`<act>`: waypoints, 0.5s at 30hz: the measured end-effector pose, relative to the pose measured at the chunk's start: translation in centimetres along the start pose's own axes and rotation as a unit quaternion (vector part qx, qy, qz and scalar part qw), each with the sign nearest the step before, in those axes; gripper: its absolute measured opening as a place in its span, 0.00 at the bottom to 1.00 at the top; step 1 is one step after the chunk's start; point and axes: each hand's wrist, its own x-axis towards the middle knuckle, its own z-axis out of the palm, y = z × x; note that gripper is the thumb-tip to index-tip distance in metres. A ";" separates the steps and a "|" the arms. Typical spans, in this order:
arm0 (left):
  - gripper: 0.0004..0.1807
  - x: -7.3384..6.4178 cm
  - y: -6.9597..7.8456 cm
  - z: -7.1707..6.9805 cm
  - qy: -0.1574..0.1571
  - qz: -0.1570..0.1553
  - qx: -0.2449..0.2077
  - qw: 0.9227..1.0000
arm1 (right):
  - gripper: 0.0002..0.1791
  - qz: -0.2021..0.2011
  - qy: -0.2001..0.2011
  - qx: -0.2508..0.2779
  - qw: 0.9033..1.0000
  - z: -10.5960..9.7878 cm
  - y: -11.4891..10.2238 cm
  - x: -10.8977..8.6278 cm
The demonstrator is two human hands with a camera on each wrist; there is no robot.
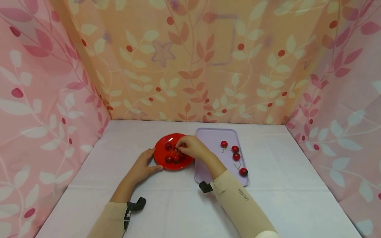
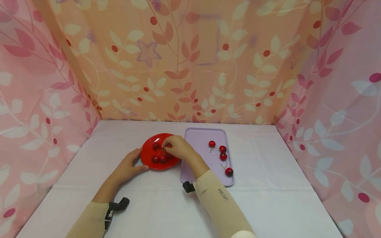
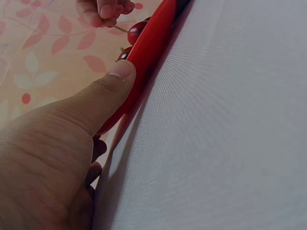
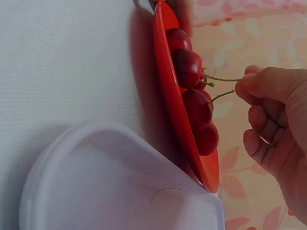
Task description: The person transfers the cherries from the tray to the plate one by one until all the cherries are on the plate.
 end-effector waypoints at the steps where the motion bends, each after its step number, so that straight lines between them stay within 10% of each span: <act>1: 0.58 0.0 0.0 0.0 0.000 0.000 0.000 1.000 | 0.05 -0.001 0.000 -0.002 1.000 0.1 0.0 0.0; 15: 0.59 0.0 0.0 -0.1 -0.001 -0.002 0.001 1.000 | 0.08 -0.002 0.047 -0.033 0.998 -0.8 -0.6 -0.5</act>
